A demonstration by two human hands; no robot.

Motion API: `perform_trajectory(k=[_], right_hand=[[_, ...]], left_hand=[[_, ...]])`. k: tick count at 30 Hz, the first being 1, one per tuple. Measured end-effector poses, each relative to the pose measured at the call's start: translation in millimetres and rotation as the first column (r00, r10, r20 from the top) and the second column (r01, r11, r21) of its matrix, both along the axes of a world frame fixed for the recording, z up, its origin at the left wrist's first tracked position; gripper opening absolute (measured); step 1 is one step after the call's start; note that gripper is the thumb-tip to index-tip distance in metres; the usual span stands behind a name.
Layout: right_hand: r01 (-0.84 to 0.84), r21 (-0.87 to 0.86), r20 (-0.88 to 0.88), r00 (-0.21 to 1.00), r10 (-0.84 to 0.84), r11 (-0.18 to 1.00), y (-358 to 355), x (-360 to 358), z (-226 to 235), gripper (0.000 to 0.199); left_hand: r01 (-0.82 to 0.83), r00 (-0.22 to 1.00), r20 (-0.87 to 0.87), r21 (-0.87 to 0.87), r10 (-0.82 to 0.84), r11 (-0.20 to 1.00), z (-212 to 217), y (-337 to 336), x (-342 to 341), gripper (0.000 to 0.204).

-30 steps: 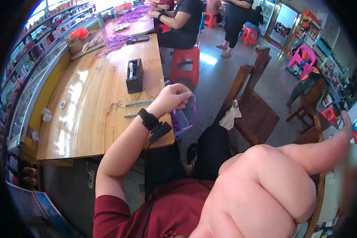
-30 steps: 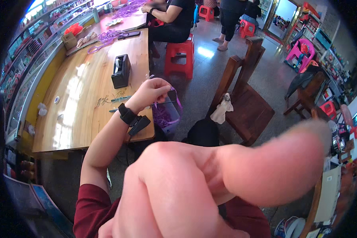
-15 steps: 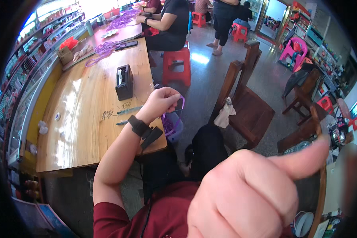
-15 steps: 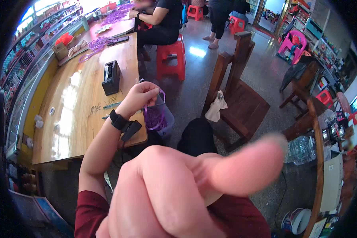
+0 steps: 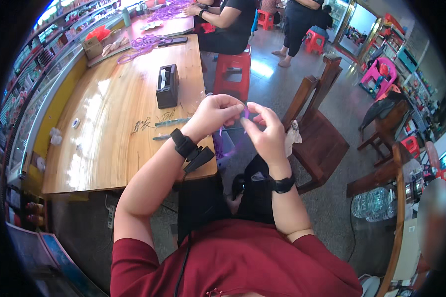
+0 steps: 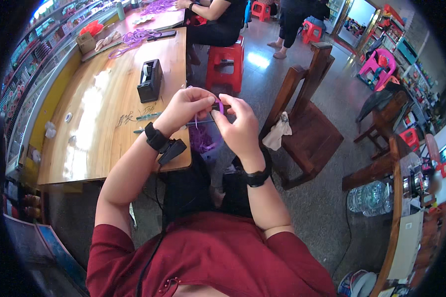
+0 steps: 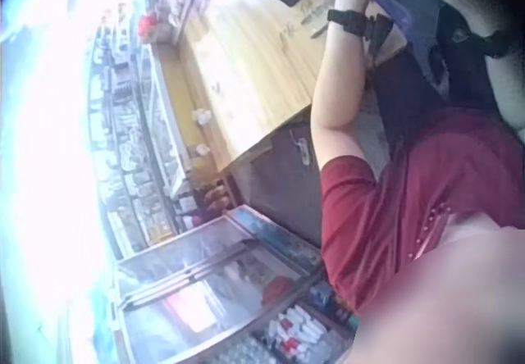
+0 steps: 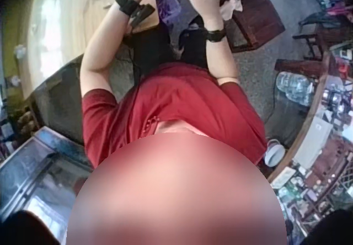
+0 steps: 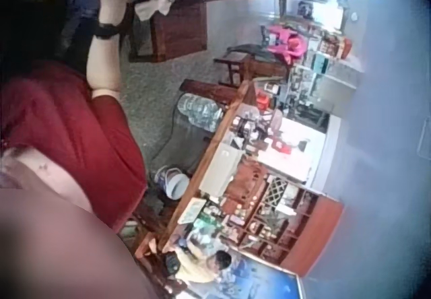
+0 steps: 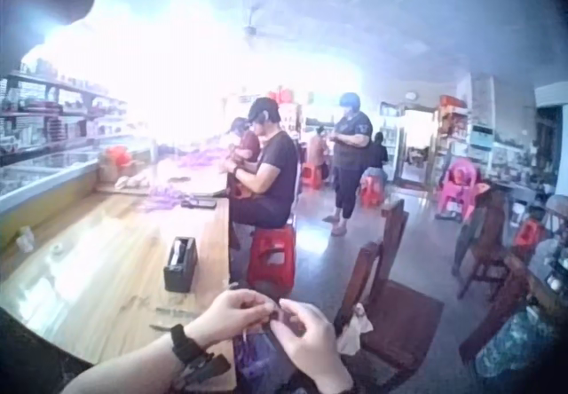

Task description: Measuring purple ribbons against a ruler on a table and securing them with tape.

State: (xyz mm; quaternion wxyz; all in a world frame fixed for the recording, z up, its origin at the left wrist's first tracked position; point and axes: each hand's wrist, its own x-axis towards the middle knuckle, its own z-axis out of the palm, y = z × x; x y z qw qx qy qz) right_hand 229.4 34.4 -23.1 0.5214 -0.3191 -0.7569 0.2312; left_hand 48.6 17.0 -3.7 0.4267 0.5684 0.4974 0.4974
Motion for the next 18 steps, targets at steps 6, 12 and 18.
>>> perform_trajectory(k=[6,12,18], right_hand=[[0.134,0.23,0.028,0.989,-0.144,0.964,17,-9,-23,0.021],[0.156,0.218,-0.011,0.987,-0.157,0.963,32,4,-23,0.015],[-0.023,0.108,0.208,0.978,0.0,0.994,54,4,-34,0.013]], left_hand=[[-0.002,0.998,-0.062,-0.008,0.002,1.0,-2,2,-1,0.024],[0.156,0.98,-0.1,-0.155,-0.172,0.976,-7,2,-5,0.027],[0.079,0.961,-0.261,-0.058,-0.091,0.995,-2,6,-14,0.026]])
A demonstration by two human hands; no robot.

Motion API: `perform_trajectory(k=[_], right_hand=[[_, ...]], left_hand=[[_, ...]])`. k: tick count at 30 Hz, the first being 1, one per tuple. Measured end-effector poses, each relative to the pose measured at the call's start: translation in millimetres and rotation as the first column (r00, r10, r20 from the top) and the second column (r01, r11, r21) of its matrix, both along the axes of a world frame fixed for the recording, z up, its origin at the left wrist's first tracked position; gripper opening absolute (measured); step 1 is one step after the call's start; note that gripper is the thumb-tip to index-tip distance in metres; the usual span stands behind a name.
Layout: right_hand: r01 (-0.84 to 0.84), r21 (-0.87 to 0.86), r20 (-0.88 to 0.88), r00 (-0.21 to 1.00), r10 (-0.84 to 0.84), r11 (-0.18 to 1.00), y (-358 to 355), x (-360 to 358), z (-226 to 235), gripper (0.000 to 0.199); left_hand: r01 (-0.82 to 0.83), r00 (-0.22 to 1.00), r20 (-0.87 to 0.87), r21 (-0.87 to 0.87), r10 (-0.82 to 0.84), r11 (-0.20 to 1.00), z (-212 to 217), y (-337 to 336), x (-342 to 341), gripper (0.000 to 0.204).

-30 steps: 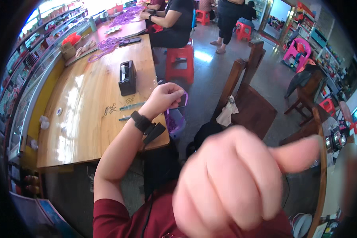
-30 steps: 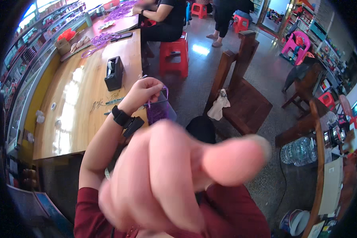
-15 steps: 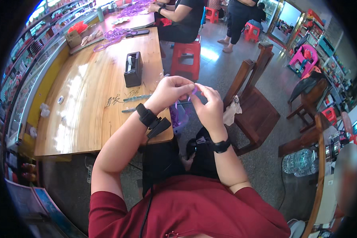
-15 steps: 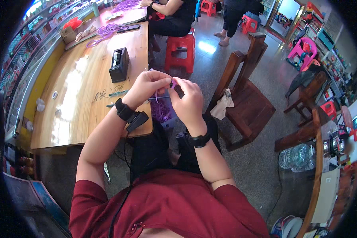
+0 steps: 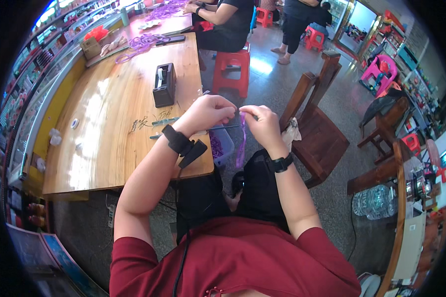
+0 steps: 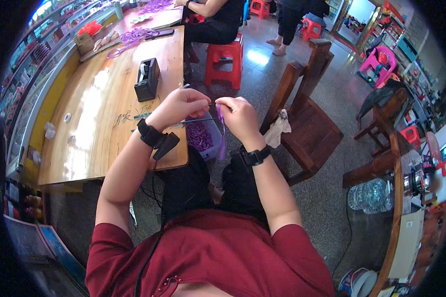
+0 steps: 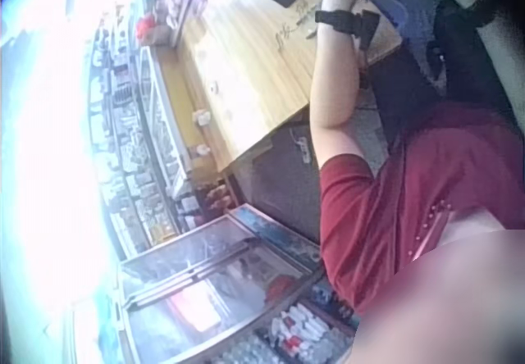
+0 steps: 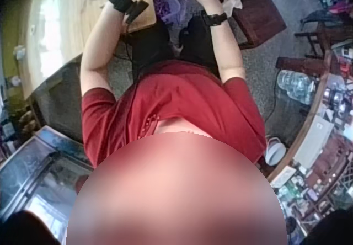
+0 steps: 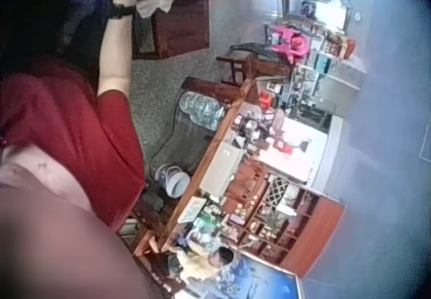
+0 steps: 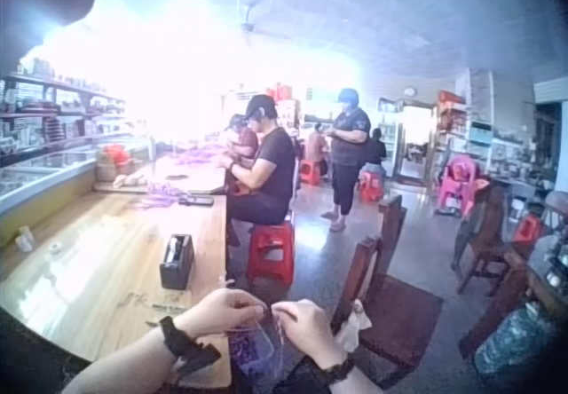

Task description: Measuring purple ribbons against a ruler on a table and securing them with tape.

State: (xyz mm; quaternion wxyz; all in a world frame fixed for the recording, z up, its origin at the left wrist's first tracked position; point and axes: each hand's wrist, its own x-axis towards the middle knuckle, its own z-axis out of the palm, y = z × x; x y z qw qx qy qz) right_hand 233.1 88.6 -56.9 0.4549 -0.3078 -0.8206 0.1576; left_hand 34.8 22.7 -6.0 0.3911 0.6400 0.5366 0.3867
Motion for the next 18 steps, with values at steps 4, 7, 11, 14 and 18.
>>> perform_trajectory(k=[4,7,11,14,18], right_hand=[[-0.1,0.162,0.057,0.994,0.092,0.982,15,-10,-9,0.013],[-0.134,0.188,0.054,0.991,0.126,0.973,27,-15,-6,0.013],[-0.16,0.22,0.081,0.986,0.145,0.962,41,-19,-6,0.013],[-0.168,0.209,0.125,0.982,0.144,0.964,45,-21,-11,0.014],[-0.173,0.184,0.109,0.982,0.155,0.968,53,-25,-27,0.014]], left_hand=[[-0.117,0.963,-0.229,0.13,0.145,0.985,-2,5,-9,0.025],[-0.112,0.949,-0.27,0.189,0.162,0.975,-4,5,-11,0.024],[-0.105,0.935,-0.316,0.186,0.161,0.977,-4,5,-11,0.023],[-0.106,0.931,-0.324,0.21,0.171,0.972,-7,6,-12,0.023],[-0.1,0.912,-0.36,0.269,0.196,0.958,-8,7,-12,0.023]])
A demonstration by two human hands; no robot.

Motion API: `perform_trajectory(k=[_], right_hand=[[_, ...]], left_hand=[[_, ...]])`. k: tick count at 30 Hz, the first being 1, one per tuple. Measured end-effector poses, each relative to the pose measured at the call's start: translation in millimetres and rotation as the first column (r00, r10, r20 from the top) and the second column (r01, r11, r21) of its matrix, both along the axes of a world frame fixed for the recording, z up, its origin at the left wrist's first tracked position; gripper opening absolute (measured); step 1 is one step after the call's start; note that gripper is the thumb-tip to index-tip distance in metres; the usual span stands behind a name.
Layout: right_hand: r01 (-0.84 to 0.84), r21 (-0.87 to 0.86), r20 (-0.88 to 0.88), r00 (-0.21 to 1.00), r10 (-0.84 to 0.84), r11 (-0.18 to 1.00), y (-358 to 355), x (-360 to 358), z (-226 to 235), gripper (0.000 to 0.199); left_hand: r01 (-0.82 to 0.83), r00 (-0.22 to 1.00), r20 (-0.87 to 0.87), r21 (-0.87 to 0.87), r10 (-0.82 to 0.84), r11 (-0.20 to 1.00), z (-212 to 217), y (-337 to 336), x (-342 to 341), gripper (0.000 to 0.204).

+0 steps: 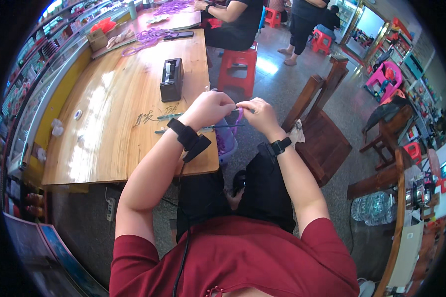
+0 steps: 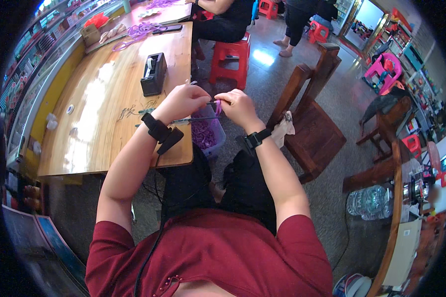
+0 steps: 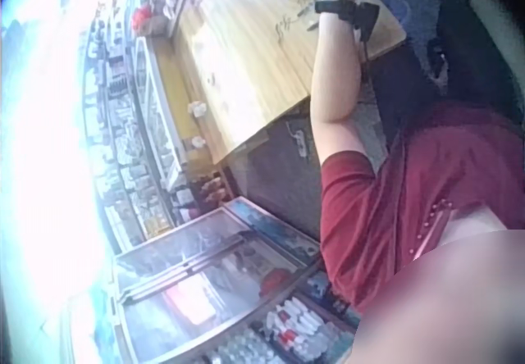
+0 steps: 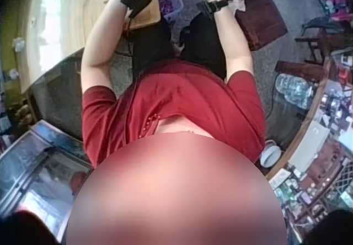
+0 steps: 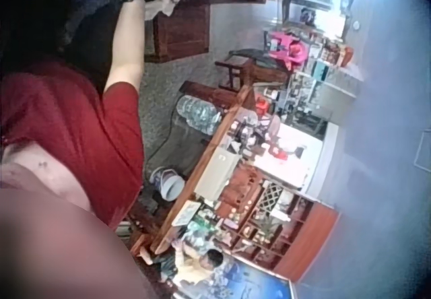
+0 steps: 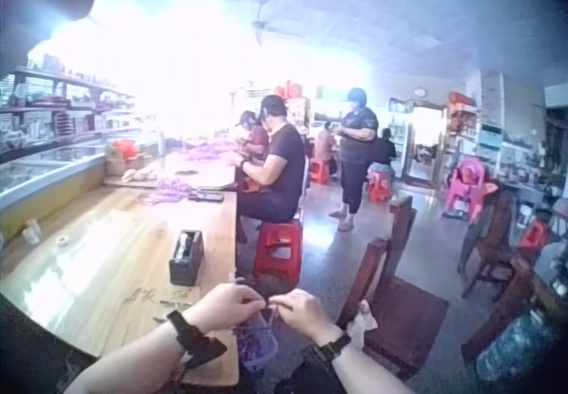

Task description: Measuring purple ribbons against a ruler on a table and securing them with tape.

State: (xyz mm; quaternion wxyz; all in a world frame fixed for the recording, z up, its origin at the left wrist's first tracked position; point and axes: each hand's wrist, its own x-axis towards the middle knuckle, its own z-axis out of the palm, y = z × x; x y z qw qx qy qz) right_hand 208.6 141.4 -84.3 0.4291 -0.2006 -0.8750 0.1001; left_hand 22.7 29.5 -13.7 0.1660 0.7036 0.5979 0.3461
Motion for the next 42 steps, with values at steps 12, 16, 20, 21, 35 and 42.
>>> perform_trajectory(k=[12,16,20,21,35,42], right_hand=[[-0.5,-0.725,-0.46,0.864,0.207,0.475,-12,-32,-51,0.017],[-0.472,-0.697,-0.411,0.88,0.239,0.54,-16,-43,-71,0.018],[-0.338,-0.829,-0.291,0.941,0.171,0.447,-25,-36,-99,0.019],[-0.338,-0.829,-0.292,0.941,0.172,0.445,-27,-34,-107,0.019],[0.133,-0.977,0.168,0.963,0.21,0.169,-68,37,-218,0.021],[0.172,-0.984,0.177,0.927,0.332,0.045,-97,55,-188,0.017]], left_hand=[[0.059,0.995,-0.076,-0.034,-0.061,0.998,-6,-1,-2,0.026],[0.048,0.984,-0.167,-0.043,-0.055,0.998,-5,0,-6,0.027],[0.034,0.986,-0.162,-0.034,-0.039,0.999,-6,-1,-7,0.027],[0.032,0.988,-0.151,-0.046,-0.039,0.998,-5,-1,-6,0.028],[0.044,0.983,-0.178,-0.044,-0.051,0.998,-6,4,-5,0.027],[0.007,0.987,-0.158,-0.104,-0.023,0.995,-4,-5,-6,0.029]])
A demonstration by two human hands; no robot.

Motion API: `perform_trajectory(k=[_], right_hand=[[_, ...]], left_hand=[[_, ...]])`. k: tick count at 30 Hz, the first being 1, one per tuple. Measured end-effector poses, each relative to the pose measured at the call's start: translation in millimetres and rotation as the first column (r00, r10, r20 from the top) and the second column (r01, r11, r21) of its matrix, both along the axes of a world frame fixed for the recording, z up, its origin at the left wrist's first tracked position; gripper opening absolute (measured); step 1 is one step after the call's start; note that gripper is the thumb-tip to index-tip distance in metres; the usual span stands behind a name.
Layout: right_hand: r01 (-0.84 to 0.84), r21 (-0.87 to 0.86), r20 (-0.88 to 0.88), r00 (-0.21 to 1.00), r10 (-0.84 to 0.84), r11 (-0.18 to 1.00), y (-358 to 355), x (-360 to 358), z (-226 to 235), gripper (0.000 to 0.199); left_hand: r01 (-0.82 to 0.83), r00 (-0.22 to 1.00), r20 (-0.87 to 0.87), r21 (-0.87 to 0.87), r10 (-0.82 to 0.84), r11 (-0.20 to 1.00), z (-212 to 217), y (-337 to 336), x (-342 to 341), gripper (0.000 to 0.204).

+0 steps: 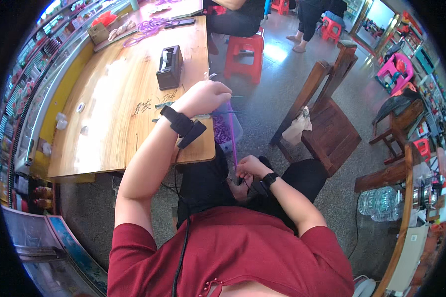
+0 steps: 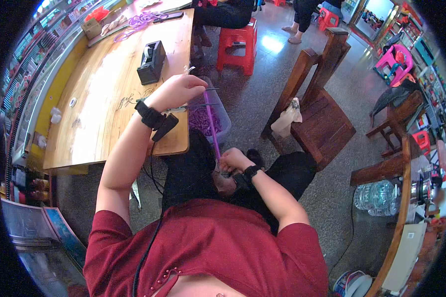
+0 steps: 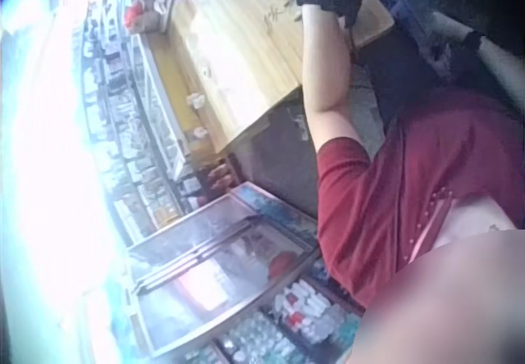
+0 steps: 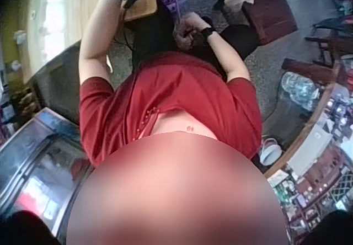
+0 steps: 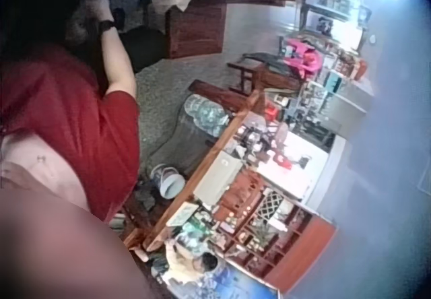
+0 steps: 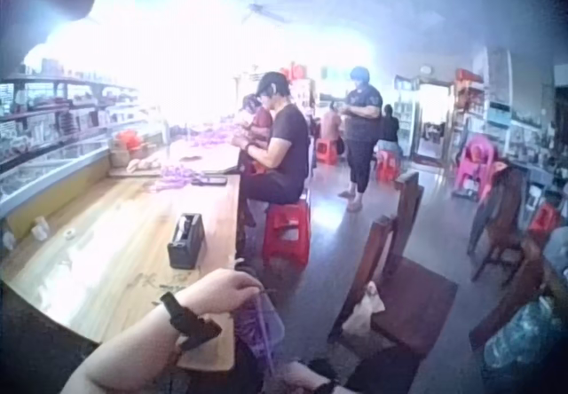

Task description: Measuring purple ribbons against a ruler on a table and securing them with tape.

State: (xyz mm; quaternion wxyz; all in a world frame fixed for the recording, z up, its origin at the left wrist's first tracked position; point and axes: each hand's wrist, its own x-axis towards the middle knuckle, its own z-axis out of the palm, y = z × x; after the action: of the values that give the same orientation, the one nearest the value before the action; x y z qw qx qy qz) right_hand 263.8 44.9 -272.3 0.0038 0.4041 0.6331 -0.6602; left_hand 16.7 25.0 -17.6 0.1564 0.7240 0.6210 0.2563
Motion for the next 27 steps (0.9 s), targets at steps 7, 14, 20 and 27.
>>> perform_trajectory(k=[7,14,20,27], right_hand=[[-0.227,-0.088,0.074,0.969,0.234,0.97,-39,35,70,0.018],[-0.264,-0.199,-0.019,0.964,0.266,0.944,-71,48,86,0.029],[-0.178,-0.151,-0.05,0.984,0.172,0.972,-88,49,97,0.029],[-0.148,-0.182,-0.046,0.989,0.142,0.972,-91,53,103,0.023]], left_hand=[[0.189,0.979,0.028,0.216,-0.2,0.958,26,-71,49,0.023],[0.32,0.937,0.221,-0.231,-0.271,0.919,-67,-139,83,0.02],[0.336,0.852,0.492,-0.253,-0.178,0.907,-106,-145,89,0.021],[0.165,0.567,0.775,-0.44,0.28,0.883,-116,-140,91,0.022]])
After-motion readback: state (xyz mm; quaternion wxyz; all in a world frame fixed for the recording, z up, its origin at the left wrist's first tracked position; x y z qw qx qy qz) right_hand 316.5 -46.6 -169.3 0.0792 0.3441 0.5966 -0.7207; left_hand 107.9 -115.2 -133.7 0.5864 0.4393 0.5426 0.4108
